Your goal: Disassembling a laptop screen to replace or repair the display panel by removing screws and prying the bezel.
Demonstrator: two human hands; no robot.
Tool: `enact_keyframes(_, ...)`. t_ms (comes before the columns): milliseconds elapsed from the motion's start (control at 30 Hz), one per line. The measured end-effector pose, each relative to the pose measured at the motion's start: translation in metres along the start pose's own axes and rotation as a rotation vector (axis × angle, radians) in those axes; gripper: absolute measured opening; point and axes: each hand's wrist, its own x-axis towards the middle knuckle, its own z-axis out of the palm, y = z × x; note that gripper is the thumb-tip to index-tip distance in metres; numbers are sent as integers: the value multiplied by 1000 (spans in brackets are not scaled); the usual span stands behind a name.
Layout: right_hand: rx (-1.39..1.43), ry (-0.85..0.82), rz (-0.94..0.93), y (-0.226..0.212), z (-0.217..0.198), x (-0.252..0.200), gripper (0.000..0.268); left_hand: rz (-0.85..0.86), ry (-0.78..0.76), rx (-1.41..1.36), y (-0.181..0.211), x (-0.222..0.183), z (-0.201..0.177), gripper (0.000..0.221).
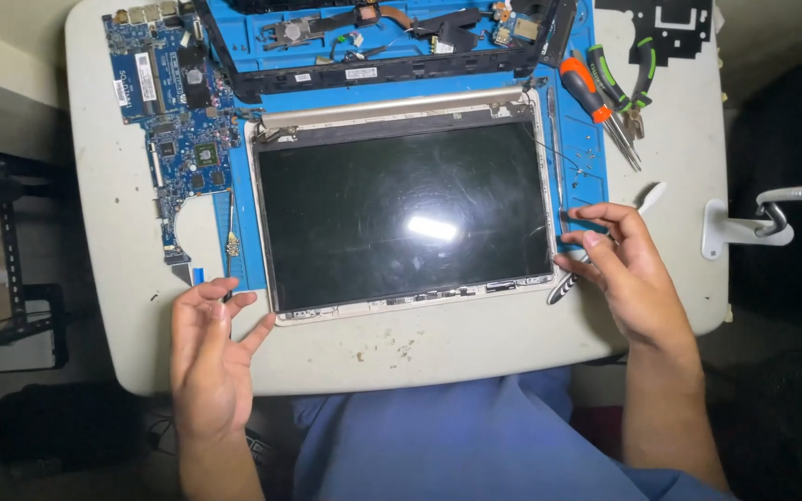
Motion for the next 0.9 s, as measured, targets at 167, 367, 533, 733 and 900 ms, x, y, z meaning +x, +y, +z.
enact_keyframes(167,-546,-37,-494,6,11,-6,34,6,10,-35,-2,1,1,14)
enact_keyframes(367,-998,-114,-990,22,45,-3,55,10,37,-65,-2,2,5,13)
enact_keyframes(533,-1041,-123,-1099,21,71,1,42,13,43,-89,-1,2,8,11)
enact_keyframes(733,-1259,-133,-1109,23,78,5,43,60,34,-141,-2,-2,10,19)
enact_keyframes(900,-1314,-32,-1338,40,68,20,25,146,-26,-35,6,-10,19,22)
